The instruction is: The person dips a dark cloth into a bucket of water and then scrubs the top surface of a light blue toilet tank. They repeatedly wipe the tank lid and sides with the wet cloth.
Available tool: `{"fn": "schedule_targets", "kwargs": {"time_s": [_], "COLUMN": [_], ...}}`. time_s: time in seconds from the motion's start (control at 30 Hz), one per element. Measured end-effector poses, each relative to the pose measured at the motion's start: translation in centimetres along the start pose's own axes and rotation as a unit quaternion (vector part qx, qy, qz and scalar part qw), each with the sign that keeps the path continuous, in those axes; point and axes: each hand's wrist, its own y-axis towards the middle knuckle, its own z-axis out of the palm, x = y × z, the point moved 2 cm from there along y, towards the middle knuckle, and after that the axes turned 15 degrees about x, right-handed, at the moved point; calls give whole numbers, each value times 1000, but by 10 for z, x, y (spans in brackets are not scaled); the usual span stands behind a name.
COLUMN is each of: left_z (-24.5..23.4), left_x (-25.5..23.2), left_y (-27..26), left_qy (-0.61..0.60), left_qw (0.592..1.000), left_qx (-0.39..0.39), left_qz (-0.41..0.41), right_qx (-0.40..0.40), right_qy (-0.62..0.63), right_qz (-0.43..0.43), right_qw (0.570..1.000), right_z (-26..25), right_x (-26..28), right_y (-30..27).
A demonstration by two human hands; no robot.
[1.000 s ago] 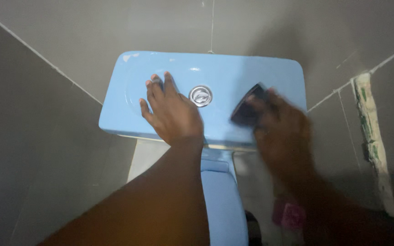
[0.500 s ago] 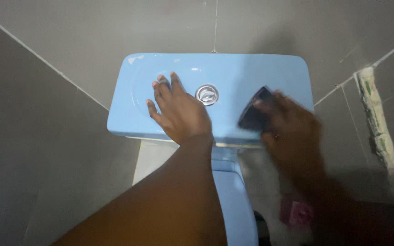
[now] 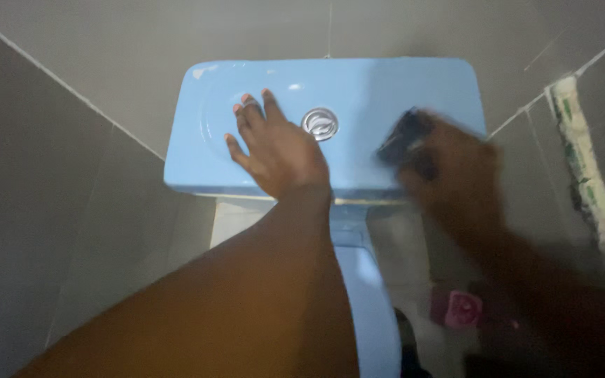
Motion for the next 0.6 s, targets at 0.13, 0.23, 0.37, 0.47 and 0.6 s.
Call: {"fn": "schedule_targets", "kwargs": {"time_s": [0.13,0.23,0.37,0.47,0.6], "left_z": [3,1,0,-1,0], "left_x": [1,3,1,0,0], "left_y": [-1,1,-3,-1,1], "left_qy": [9,38,0,13,11], "left_qw": [1000,999,1000,1000,1000], "left_qx": [3,-32,10,6,23], "left_qz": [-8,18,2,8,-11], "right_qx": [-108,-80,2,-1,-33], "right_qy": [-81,-194,-86,-112,-165], "right_qz": [9,56,-69,-64,17], "right_qw": [991,976,994,992,986], "right_z": [-5,25,42,22,16], "right_x": [-14,6,36,21,13], "right_y": [33,43,-4,-13,15]}}
